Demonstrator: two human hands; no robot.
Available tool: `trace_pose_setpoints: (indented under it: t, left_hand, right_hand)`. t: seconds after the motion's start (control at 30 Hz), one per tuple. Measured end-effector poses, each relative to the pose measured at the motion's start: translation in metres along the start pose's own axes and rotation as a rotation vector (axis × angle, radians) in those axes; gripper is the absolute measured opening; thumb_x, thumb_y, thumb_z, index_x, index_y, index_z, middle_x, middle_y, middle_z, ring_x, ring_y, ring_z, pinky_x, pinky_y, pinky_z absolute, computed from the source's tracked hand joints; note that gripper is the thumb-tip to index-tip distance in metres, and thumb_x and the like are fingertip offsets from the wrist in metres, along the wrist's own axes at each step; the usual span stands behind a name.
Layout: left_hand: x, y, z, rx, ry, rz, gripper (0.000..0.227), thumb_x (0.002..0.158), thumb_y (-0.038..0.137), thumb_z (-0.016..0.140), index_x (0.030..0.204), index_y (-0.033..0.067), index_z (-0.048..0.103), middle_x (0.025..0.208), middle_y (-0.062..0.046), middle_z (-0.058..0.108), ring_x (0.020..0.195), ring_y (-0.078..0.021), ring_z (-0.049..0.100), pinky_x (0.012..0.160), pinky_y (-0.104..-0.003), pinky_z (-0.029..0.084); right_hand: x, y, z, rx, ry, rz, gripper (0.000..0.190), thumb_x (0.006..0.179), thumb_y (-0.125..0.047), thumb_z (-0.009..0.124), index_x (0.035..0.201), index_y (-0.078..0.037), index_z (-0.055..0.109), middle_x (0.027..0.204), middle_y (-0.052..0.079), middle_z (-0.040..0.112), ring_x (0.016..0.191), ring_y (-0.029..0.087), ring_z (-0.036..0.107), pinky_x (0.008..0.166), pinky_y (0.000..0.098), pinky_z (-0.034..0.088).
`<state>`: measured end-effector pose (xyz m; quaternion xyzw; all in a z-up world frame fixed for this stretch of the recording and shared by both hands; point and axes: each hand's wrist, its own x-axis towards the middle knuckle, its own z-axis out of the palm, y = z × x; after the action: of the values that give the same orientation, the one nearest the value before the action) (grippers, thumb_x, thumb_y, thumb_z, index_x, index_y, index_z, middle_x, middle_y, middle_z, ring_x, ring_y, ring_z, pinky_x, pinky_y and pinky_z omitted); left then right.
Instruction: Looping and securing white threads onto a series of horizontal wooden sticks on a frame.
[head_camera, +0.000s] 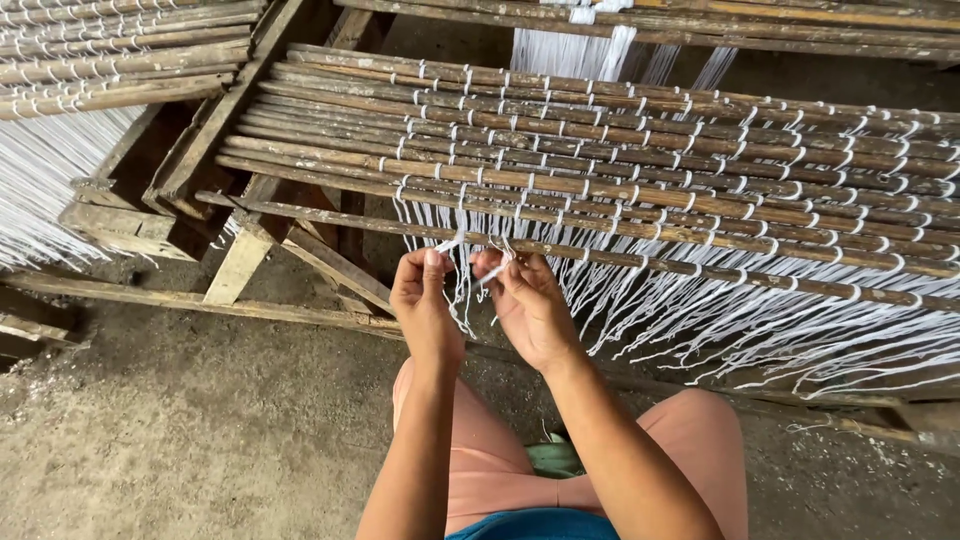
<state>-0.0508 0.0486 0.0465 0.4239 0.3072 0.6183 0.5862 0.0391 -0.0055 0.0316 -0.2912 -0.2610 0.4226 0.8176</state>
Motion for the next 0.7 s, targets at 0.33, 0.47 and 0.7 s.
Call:
trace_pose_setpoints:
  t: [0.33,0.47,0.7]
  left_hand:
    - [-0.008,-0.013,-0.005,-0.01,-0.04,-0.009,0.019,0.104,0.02,0.062,0.099,0.0029,0.069,0.066,-0.006,0.059,0.063,-0.0069,0.039,0.064,-0.021,0.035]
    - [-0.008,-0.02,-0.009,-0.029,-0.018,-0.011,0.02,0.104,0.021,0.062,0.099,0.0026,0.07,0.064,-0.008,0.06,0.061,-0.0076,0.037,0.062,-0.021,0.034]
    - [-0.016,-0.023,-0.007,0.036,0.012,0.028,0.02,0.105,0.02,0.06,0.102,0.0037,0.071,0.061,-0.011,0.063,0.055,-0.0058,0.034,0.054,-0.019,0.03]
  right_hand:
    - [-0.02,0.007,-0.023,-0.097,-0.137,0.084,0.018,0.107,-0.02,0.049,0.112,-0.005,0.058,0.073,-0.001,0.046,0.065,0.007,0.043,0.066,0.0243,0.044]
    - [-0.024,0.004,-0.033,-0.146,-0.104,-0.037,0.016,0.107,-0.022,0.048,0.112,-0.009,0.057,0.072,-0.002,0.044,0.062,0.006,0.04,0.061,0.0229,0.041]
    - [-0.046,0.052,-0.056,-0.813,-0.164,-0.075,0.028,0.111,-0.024,0.04,0.096,-0.01,0.058,0.067,0.002,0.046,0.059,0.012,0.04,0.058,0.0247,0.038]
